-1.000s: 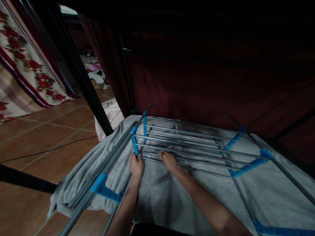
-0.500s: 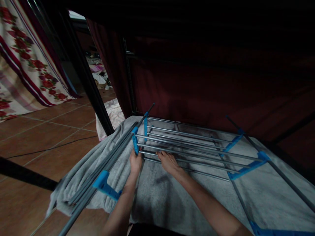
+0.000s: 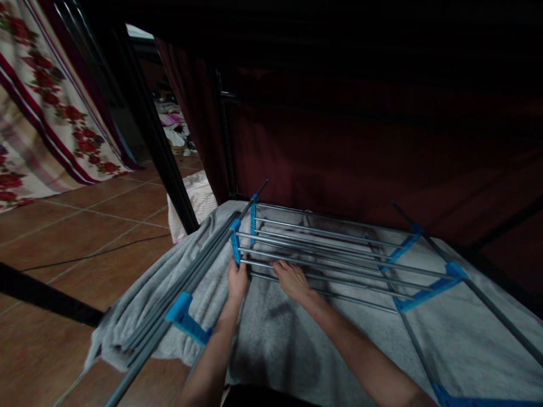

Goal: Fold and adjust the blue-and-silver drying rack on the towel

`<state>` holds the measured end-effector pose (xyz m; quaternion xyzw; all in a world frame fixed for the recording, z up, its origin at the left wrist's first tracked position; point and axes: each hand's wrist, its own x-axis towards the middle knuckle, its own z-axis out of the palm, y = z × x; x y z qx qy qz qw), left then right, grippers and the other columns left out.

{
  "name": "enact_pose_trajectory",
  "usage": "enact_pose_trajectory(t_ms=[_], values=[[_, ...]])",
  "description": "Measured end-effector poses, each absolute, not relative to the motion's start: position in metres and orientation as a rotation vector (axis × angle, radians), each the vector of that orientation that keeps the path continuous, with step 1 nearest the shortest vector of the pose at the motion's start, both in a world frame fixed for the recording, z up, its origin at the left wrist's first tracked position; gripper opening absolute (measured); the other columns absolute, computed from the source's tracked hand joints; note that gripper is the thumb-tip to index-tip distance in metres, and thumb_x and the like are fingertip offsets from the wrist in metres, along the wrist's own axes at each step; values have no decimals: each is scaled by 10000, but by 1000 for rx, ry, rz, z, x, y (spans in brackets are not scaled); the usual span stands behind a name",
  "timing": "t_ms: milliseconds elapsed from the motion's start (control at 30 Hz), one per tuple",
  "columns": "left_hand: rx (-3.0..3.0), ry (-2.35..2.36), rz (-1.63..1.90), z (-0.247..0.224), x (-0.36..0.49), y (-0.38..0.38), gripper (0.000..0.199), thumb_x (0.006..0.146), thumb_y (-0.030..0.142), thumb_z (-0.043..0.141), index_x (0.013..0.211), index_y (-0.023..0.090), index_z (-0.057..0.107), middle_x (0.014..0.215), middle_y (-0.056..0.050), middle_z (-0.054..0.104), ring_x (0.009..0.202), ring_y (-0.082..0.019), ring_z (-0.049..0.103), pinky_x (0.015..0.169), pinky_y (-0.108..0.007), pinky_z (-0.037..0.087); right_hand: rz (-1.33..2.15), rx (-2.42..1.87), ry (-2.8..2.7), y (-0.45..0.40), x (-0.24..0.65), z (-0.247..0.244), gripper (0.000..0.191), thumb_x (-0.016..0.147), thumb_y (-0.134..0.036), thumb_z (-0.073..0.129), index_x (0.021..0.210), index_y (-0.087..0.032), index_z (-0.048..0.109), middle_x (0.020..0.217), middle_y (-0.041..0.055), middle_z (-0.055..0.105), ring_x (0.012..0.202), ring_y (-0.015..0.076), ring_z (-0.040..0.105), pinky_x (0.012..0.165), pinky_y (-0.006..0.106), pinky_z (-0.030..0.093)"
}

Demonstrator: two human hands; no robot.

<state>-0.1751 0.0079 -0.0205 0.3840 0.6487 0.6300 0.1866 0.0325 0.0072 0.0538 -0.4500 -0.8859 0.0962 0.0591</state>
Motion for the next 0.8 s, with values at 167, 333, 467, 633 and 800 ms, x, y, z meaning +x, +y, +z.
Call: enact_pose_trajectory(t_ms=[167,333,467,633,800], values=[[1033,1875,1769,-21,-173,10,293,878,505,576,826,218,607,772,-44,655,798,-247,618,859,-416,544,267,-1354,-2674,9,33,48,422,1097,-196,366,1451,-277,582,1389,85,664,1221,243,661,993,360,504],[972,1926,1757,-20,-169,11,213,878,433,584,821,227,583,736,-24,626,799,-241,618,871,-414,545,260,-1344,-2666,8,34,48,434,1085,-174,385,1454,-275,590,1365,87,679,1229,237,655,1006,358,498],[967,1930,1751,-19,-166,10,191,880,412,578,829,228,579,748,-34,629,816,-255,628,875,-428,542,275,-1343,-2663,7,35,48,437,1092,-191,371,1461,-274,590,1362,90,685,1224,237,663,994,358,508],[1005,1898,1757,-18,-163,10,157,879,381,563,844,230,593,766,-56,662,840,-270,650,877,-430,550,275,-1377,-2666,5,33,44,442,1088,-193,376,1470,-263,587,1356,103,687,1214,239,666,999,358,509],[1029,1879,1774,-19,-163,10,213,887,431,569,826,228,591,775,-54,666,801,-249,636,858,-420,554,215,-1357,-2674,5,34,41,455,1089,-183,370,1488,-261,575,1340,98,688,1215,239,655,1024,354,496]])
